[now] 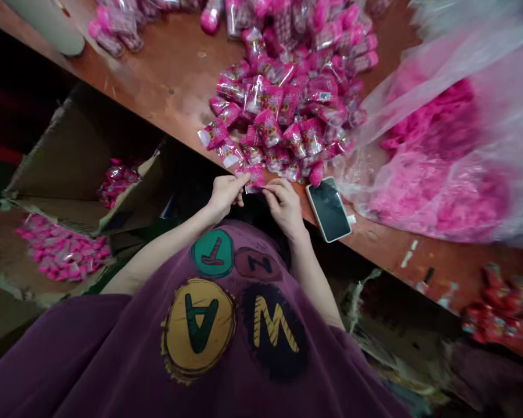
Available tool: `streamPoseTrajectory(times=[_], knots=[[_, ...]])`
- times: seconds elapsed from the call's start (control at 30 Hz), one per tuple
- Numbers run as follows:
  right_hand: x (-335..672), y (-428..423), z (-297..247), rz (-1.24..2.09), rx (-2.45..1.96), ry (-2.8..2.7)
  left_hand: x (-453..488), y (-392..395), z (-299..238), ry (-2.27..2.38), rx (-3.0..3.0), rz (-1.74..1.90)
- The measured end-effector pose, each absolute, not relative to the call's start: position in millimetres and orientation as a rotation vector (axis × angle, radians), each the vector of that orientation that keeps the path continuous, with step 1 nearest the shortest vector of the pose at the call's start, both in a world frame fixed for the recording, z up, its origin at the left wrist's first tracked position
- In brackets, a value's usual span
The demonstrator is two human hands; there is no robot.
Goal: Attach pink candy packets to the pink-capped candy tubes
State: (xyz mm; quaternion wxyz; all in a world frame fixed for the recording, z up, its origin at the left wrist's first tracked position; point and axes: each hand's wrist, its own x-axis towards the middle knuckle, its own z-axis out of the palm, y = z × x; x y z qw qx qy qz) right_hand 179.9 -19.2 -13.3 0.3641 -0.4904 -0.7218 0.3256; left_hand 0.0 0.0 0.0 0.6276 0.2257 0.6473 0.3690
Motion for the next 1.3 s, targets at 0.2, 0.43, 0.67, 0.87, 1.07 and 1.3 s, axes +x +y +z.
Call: streamPoseTrajectory(times=[0.2, 0.43, 0.67, 0.87, 1.07, 1.3], knots=[[197.2, -20.0, 15.7, 0.532, -1.525, -1.476, -3.4, -10.8, 20.0, 1.438, 0.486, 0.827], [165.5, -7.4, 19.2, 0.393, -1.210, -2.034, -2.6, 3.1, 42.5, 1.101, 0.557, 0.966], [141.3, 16.4, 36.2, 1.303, -1.304, -1.287, -12.4, 17.2, 55.7, 1.199, 0.609, 1.154], [125.2, 38.5, 45.3, 1.408, -1.256, -1.107, -7.9, 30.3, 56.3, 1.171, 0.489, 1.190], [119.0, 111.5, 68.9, 1.268, -1.287, -1.653, -25.5, 57.7, 51.0, 1.198, 0.279, 1.342], [84.0, 302.3, 88.3, 0.248, -1.776, -2.169, -39.8, 67.0, 44.0, 1.198, 0.121, 1.338]])
